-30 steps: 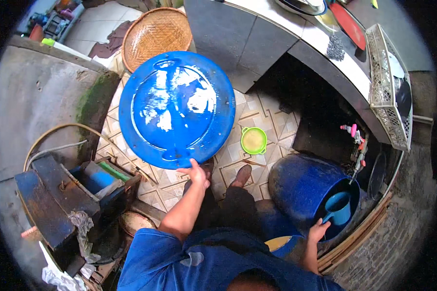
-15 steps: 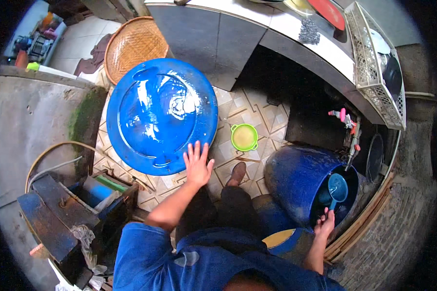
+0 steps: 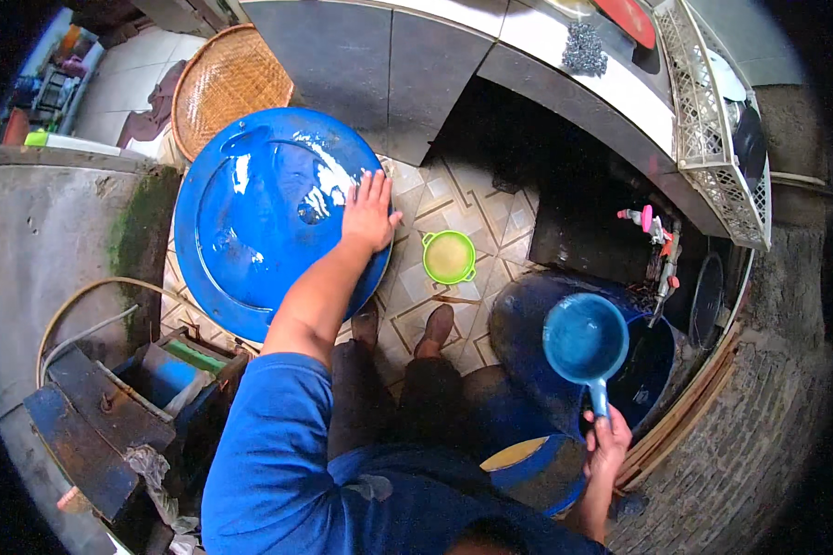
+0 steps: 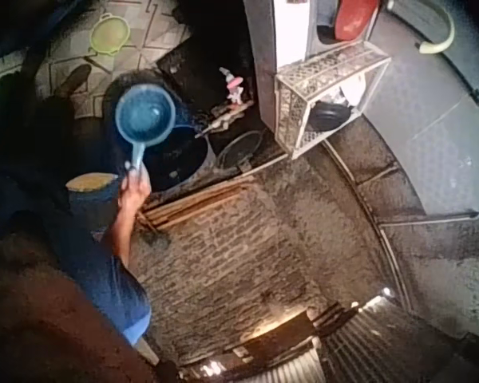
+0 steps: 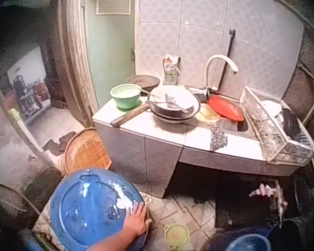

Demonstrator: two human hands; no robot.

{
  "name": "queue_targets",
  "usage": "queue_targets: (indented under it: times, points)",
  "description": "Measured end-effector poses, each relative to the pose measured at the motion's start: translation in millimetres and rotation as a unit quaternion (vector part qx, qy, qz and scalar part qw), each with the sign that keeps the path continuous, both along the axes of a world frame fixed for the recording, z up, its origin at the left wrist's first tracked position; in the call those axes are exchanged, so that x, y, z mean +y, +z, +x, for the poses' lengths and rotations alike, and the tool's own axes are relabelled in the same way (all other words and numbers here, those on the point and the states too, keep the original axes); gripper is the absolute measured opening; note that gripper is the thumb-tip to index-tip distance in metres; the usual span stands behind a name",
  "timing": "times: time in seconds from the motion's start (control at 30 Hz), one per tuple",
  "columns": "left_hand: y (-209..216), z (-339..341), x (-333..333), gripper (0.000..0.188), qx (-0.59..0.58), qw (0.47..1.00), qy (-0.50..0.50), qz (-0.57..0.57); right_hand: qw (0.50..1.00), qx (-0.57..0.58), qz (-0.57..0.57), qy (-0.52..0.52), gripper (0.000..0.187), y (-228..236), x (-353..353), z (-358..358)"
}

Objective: The person washes a blue plastic barrel and its lid by hand with water and a steel wool scrubber, then pours water to rinse both parts.

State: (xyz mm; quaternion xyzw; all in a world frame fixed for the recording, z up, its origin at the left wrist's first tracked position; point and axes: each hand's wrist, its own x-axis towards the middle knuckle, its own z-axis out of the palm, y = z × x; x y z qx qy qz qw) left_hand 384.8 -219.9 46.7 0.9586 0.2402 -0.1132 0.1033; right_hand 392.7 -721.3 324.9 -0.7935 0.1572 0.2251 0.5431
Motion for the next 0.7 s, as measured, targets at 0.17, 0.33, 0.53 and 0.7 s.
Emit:
queue_targets:
  times: [0.17,0.33,0.53,0.7]
  points:
    - [25,-19,-45,0.069,0.179,0.947,-0.249,-0.095,0.991,0.02,-0.01,0.133,0.031,-50,106,21]
    - [10,-18,-20,0.078,-0.145,0.989,-0.008,-0.013,0.922,-0.196,-0.069,0.326,0.025,-86,196,30]
    - [-6,-5,-4,0.084,0.004,0.999,-0.054,-0.004,0.896,-0.236,-0.097,0.363,0.022,-81,256,50]
    - [-4,-11,-6,0.082,0.01,0.996,-0.076,-0.048,0.888,-0.249,-0.104,0.373,0.023,-90,276,55]
